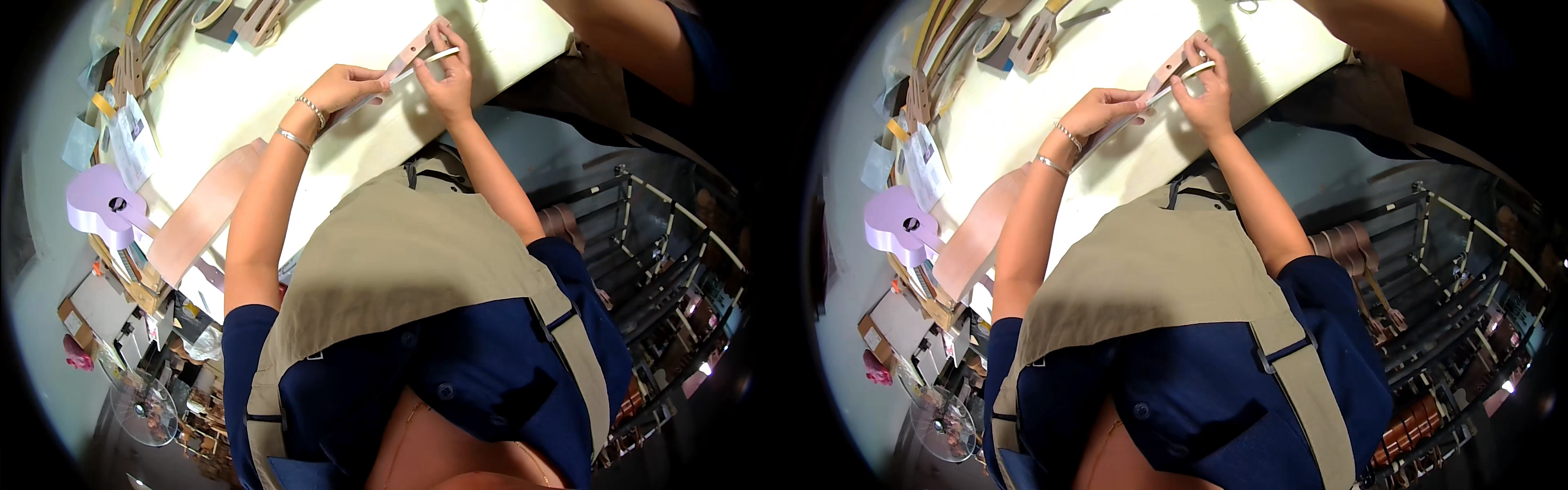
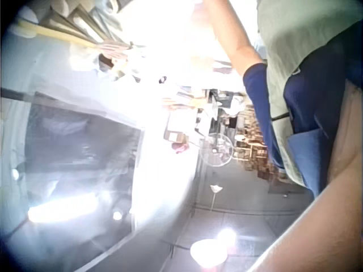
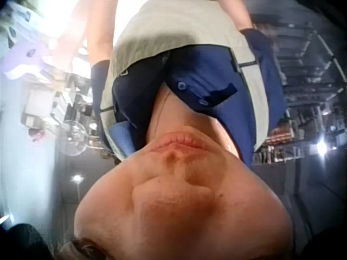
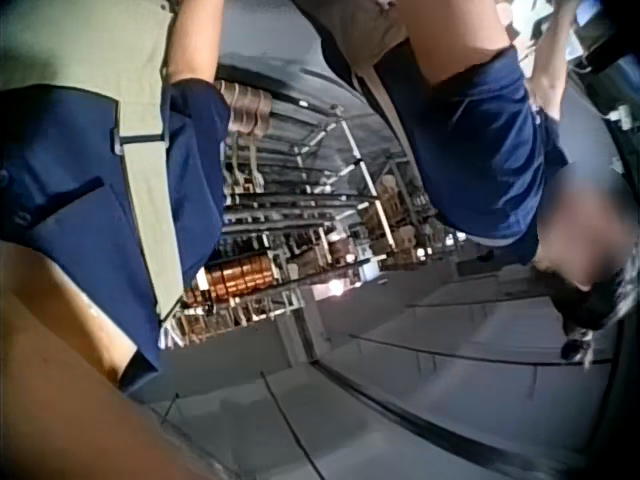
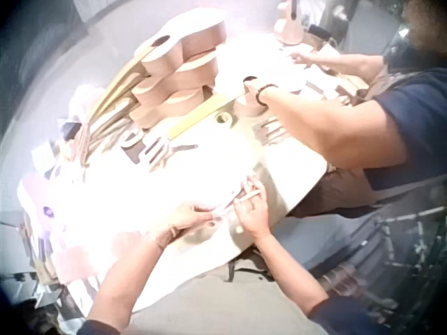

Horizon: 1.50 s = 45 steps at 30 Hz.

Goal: The person applies masking tape to the edges of wooden ukulele bodies and necks. They repeatedly pick up the instrument, apply tape to the soundhole and fretboard edges, and place it back on the table. The process is repeated for multiple ukuleles in a workshop setting.

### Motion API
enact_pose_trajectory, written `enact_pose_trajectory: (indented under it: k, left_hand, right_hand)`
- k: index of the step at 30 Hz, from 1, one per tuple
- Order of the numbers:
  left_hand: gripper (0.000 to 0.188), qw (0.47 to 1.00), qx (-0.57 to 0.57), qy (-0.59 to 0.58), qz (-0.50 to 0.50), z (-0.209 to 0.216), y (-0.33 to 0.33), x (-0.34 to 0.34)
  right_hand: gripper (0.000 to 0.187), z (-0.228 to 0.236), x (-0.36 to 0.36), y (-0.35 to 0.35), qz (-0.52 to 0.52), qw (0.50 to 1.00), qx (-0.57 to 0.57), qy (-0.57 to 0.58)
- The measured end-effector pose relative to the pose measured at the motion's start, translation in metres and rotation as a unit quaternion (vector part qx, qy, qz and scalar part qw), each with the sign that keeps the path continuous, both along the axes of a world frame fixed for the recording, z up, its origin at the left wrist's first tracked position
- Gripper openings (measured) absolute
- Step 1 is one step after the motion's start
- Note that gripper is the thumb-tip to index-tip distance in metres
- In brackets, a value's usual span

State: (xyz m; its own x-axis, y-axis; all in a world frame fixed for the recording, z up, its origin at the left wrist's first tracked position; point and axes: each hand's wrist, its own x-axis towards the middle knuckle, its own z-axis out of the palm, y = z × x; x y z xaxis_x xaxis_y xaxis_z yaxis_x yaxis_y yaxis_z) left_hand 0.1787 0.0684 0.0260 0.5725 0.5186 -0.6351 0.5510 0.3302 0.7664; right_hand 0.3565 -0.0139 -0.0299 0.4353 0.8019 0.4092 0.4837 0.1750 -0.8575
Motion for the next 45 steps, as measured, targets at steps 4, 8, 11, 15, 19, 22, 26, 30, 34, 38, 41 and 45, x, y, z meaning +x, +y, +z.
enact_pose_trajectory:
  k: [4,8,11,15,19,22,26,30,34,38,41,45]
  left_hand:
    - [0.033,0.998,-0.061,0.017,-0.011,0.000,0.013,0.010]
    - [0.032,0.998,-0.052,0.044,0.014,0.002,0.009,0.014]
    - [0.031,0.998,-0.042,0.045,0.013,0.000,0.007,0.020]
    - [0.034,0.999,-0.003,0.048,0.020,0.006,0.003,0.015]
    - [0.036,0.912,0.371,0.145,-0.095,0.018,-0.037,-0.013]
    - [0.033,0.823,0.502,0.211,-0.164,0.027,-0.054,-0.028]
    - [0.028,0.915,0.321,0.211,-0.126,0.058,-0.037,-0.049]
    - [0.031,0.988,0.074,0.047,-0.125,0.013,0.000,-0.078]
    - [0.040,0.912,0.385,0.066,-0.125,0.022,-0.026,-0.051]
    - [0.040,0.784,0.583,0.155,-0.143,0.001,-0.059,-0.015]
    - [0.038,0.774,0.604,0.130,-0.137,0.000,-0.058,-0.031]
    - [0.037,0.765,0.616,0.144,-0.124,0.007,-0.057,-0.078]
  right_hand:
    - [0.056,0.006,0.000,-0.001,-0.005,0.998,0.003,-0.057]
    - [0.051,0.027,-0.016,-0.022,-0.081,0.995,-0.010,-0.049]
    - [0.050,0.021,-0.026,-0.039,-0.050,0.928,-0.059,0.364]
    - [0.043,0.016,0.033,-0.057,-0.155,0.893,-0.049,0.420]
    - [0.025,0.027,0.090,-0.051,-0.048,0.941,-0.295,-0.158]
    - [0.035,0.030,0.093,-0.024,-0.018,0.877,-0.365,-0.312]
    - [0.081,0.062,0.056,-0.007,0.167,0.921,-0.132,-0.325]
    - [0.104,0.032,0.004,-0.008,0.321,0.865,-0.132,-0.363]
    - [0.077,0.006,-0.010,-0.006,0.285,0.898,-0.106,-0.318]
    - [0.063,0.004,-0.010,-0.004,0.265,0.901,-0.083,-0.332]
    - [0.062,0.010,-0.013,-0.005,0.261,0.910,-0.074,-0.313]
    - [0.063,0.015,-0.013,-0.006,0.259,0.907,-0.078,-0.322]
